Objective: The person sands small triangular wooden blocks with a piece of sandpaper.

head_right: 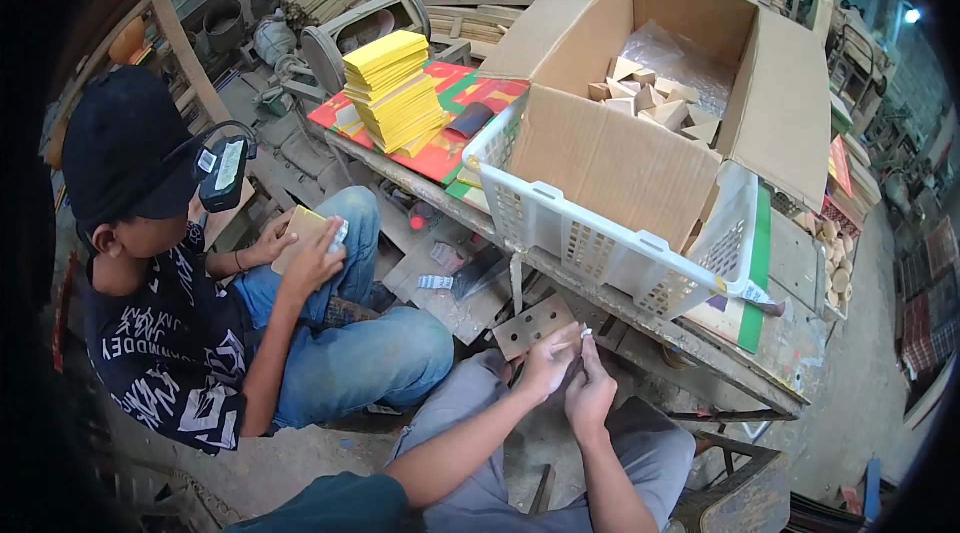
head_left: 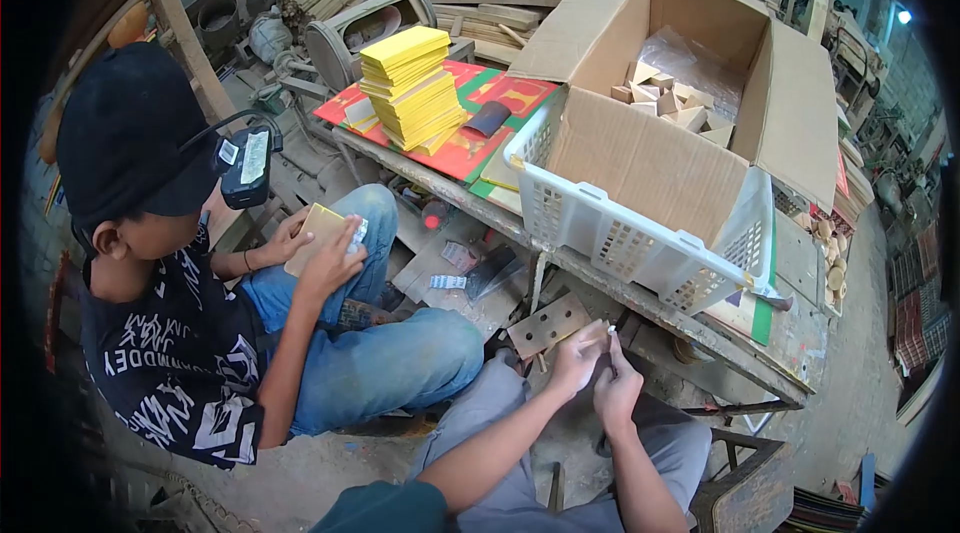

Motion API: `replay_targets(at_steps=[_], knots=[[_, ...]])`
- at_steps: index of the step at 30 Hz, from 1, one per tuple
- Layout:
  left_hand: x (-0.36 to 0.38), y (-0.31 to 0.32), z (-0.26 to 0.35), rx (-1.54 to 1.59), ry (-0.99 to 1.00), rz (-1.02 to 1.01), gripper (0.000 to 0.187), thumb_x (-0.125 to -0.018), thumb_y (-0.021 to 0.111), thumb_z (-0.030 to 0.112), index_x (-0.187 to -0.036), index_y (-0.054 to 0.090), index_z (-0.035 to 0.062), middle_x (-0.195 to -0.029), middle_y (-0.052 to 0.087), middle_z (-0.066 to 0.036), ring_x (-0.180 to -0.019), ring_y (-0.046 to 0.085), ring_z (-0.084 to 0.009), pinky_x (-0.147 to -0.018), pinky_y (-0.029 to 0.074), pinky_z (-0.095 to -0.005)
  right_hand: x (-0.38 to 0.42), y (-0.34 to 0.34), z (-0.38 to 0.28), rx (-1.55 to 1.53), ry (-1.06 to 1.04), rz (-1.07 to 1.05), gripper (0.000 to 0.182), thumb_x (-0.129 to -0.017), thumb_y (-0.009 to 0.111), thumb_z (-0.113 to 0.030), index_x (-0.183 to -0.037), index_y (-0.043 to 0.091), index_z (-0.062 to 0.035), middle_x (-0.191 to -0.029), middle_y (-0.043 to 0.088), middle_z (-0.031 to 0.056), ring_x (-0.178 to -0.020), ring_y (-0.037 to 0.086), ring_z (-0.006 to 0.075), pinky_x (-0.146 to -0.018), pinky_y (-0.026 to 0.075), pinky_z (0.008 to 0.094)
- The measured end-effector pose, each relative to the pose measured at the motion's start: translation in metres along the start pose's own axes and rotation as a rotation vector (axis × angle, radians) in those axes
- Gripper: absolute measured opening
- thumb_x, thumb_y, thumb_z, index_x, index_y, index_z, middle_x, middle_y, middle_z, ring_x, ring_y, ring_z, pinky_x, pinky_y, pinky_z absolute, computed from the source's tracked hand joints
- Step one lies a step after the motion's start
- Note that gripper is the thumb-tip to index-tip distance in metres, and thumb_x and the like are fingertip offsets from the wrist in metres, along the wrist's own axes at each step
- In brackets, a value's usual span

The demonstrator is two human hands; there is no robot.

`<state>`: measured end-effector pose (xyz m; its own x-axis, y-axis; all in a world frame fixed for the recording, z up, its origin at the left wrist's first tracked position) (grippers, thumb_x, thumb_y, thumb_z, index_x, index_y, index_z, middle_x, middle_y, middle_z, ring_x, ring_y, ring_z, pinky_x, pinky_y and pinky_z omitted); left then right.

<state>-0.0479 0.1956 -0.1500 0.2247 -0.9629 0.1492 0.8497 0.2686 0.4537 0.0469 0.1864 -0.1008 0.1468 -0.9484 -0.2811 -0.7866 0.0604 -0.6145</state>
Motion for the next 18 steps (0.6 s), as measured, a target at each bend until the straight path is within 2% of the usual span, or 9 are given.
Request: replay_targets(at_steps=[3, 6, 8, 10, 12, 14, 16, 17, 18], knots=[[0.01, 0.004, -0.007, -0.202, 0.019, -0.085, 0.047, -0.09, 0.06, 0.008, -0.133, 0.045, -0.0029, -0.12, 0.06, -0.011, -0.103, 0.058, -0.0124, -0.09, 0.045, -0.0254, -0.007, 0.005, 0.009, -0.072, 0.119, 0.075, 0.049, -0.077, 0.047, 0.008, -0.125, 0.054, 0.0009, -0.096, 0.064, 0.0265, -0.083, 0.069, 0.023, -0.072, 0.05, 0.031], [0.011, 0.01, -0.002, -0.271, -0.002, -0.113, 0.047, -0.088, 0.061, 0.007, -0.132, 0.047, -0.0028, -0.119, 0.06, -0.011, -0.102, 0.058, -0.0122, -0.09, 0.045, -0.0252, -0.005, -0.006, 0.005, -0.021, 0.268, -0.043, 0.05, -0.077, 0.048, 0.009, -0.126, 0.054, 0.0003, -0.102, 0.062, 0.0277, -0.088, 0.067, 0.019, -0.075, 0.05, 0.0297], [0.0, 0.001, -0.001, -0.023, -0.088, 0.019, 0.049, -0.085, 0.066, 0.008, -0.129, 0.048, -0.0049, -0.12, 0.06, -0.013, -0.106, 0.058, -0.0149, -0.092, 0.046, -0.0269, 0.005, 0.004, 0.007, 0.016, -0.097, 0.081, 0.051, -0.077, 0.048, 0.009, -0.126, 0.053, 0.0004, -0.095, 0.063, 0.029, -0.081, 0.068, 0.017, -0.071, 0.05, 0.0292], [0.006, 0.002, 0.006, -0.049, -0.106, -0.001, 0.049, -0.084, 0.067, 0.007, -0.128, 0.049, -0.0054, -0.12, 0.06, -0.014, -0.103, 0.059, -0.0142, -0.091, 0.046, -0.0264, 0.004, 0.006, 0.009, 0.014, -0.05, 0.082, 0.051, -0.076, 0.049, 0.008, -0.127, 0.053, 0.0003, -0.09, 0.063, 0.0292, -0.079, 0.068, 0.0174, -0.068, 0.051, 0.0305], [0.011, 0.006, -0.007, -0.152, -0.053, -0.082, 0.048, -0.084, 0.066, 0.006, -0.128, 0.049, -0.0047, -0.12, 0.06, -0.013, -0.102, 0.06, -0.0141, -0.09, 0.046, -0.0265, -0.005, 0.0, 0.014, -0.043, 0.268, -0.014, 0.05, -0.077, 0.05, 0.007, -0.126, 0.053, 0.0008, -0.093, 0.061, 0.0296, -0.085, 0.068, 0.0197, -0.07, 0.051, 0.0313], [0.015, 0.011, -0.002, -0.252, -0.007, -0.128, 0.047, -0.084, 0.066, 0.005, -0.128, 0.05, -0.0039, -0.119, 0.061, -0.013, -0.1, 0.06, -0.0137, -0.088, 0.047, -0.0267, -0.005, 0.0, 0.02, -0.044, 0.113, 0.076, 0.05, -0.076, 0.053, 0.005, -0.126, 0.054, 0.0005, -0.091, 0.061, 0.0292, -0.085, 0.067, 0.019, -0.069, 0.051, 0.0318], [0.004, 0.002, -0.009, -0.215, -0.011, -0.047, 0.046, -0.085, 0.065, 0.004, -0.127, 0.051, -0.0034, -0.118, 0.061, -0.012, -0.099, 0.06, -0.0134, -0.087, 0.048, -0.0269, 0.002, -0.002, 0.009, -0.024, 0.13, 0.002, 0.05, -0.076, 0.051, 0.007, -0.125, 0.055, 0.0006, -0.1, 0.061, 0.0286, -0.092, 0.067, 0.0239, -0.076, 0.051, 0.0323], [-0.003, -0.004, -0.012, -0.076, -0.048, 0.015, 0.044, -0.086, 0.064, 0.003, -0.127, 0.051, -0.0036, -0.116, 0.062, -0.012, -0.097, 0.061, -0.0131, -0.086, 0.049, -0.0267, 0.004, -0.002, -0.004, -0.009, -0.028, 0.05, 0.05, -0.075, 0.047, 0.009, -0.123, 0.056, 0.0007, -0.109, 0.059, 0.0272, -0.1, 0.064, 0.0307, -0.084, 0.05, 0.033], [-0.004, -0.006, -0.007, -0.109, -0.019, 0.009, 0.043, -0.086, 0.063, 0.002, -0.127, 0.051, -0.0037, -0.115, 0.062, -0.012, -0.099, 0.06, -0.0128, -0.087, 0.048, -0.0263, 0.006, 0.003, -0.005, -0.047, 0.009, 0.042, 0.051, -0.074, 0.044, 0.011, -0.122, 0.056, 0.0011, -0.113, 0.058, 0.0261, -0.104, 0.061, 0.0346, -0.087, 0.049, 0.0333]])
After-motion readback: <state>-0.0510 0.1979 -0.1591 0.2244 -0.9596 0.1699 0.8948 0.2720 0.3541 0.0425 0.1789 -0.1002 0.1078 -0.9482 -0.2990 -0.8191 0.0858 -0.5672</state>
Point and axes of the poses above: each hand's wrist, its own x-axis away from the middle knuckle, its own y-axis out of the palm, z = x × y, the point moved 1 cm from there along -x, towards the middle knuckle
